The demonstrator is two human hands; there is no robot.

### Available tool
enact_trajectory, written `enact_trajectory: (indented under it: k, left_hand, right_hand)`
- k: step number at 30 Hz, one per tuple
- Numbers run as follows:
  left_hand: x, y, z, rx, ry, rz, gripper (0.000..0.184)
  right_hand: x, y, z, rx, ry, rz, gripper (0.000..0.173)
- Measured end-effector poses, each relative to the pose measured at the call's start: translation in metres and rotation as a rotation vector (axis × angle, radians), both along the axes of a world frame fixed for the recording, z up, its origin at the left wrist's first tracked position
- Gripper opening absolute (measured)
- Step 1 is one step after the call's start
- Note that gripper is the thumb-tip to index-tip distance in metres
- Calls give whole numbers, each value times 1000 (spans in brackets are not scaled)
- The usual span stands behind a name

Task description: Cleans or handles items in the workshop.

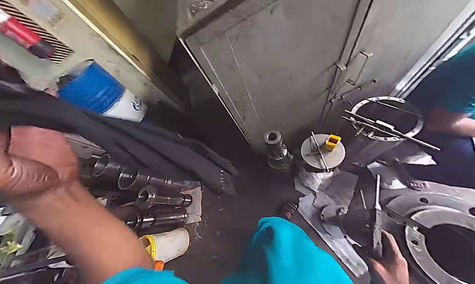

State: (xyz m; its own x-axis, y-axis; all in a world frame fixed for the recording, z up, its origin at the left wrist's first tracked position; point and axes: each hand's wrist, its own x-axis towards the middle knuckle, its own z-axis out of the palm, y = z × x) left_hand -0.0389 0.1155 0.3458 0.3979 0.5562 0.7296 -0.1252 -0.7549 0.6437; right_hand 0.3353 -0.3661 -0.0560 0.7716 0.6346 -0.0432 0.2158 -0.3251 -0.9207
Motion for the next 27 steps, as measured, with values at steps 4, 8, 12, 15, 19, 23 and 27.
enact_trajectory:
  k: [4, 8, 12, 15, 19, 23, 27]
  left_hand:
    - [37, -46, -88, -232, -228, 436, 39]
    - [55, -85, -203, -653, -352, -109, 44]
    - [120, -118, -228, -944, -190, -266, 48]
    - [146, -133, -261, -958, -24, -249, 58]
    - [176, -160, -288, -1121, -41, -300, 61]
    - [218, -173, -297, -1163, 34, -547, 53]
    - [252, -180, -295, -1135, 36, -715, 52]
  right_hand:
    - [8, -5, -28, 127, -57, 65, 82]
    - [5, 0, -13, 51, -63, 32, 85]
    - [0, -9, 20, -40, -165, -67, 78]
    - [6, -16, 38, 51, -150, -258, 69]
    - [16, -38, 45, -88, -223, -532, 69]
    - [24, -65, 30, -392, -322, -587, 75]
    - [31, -76, 25, -461, -365, -550, 73]
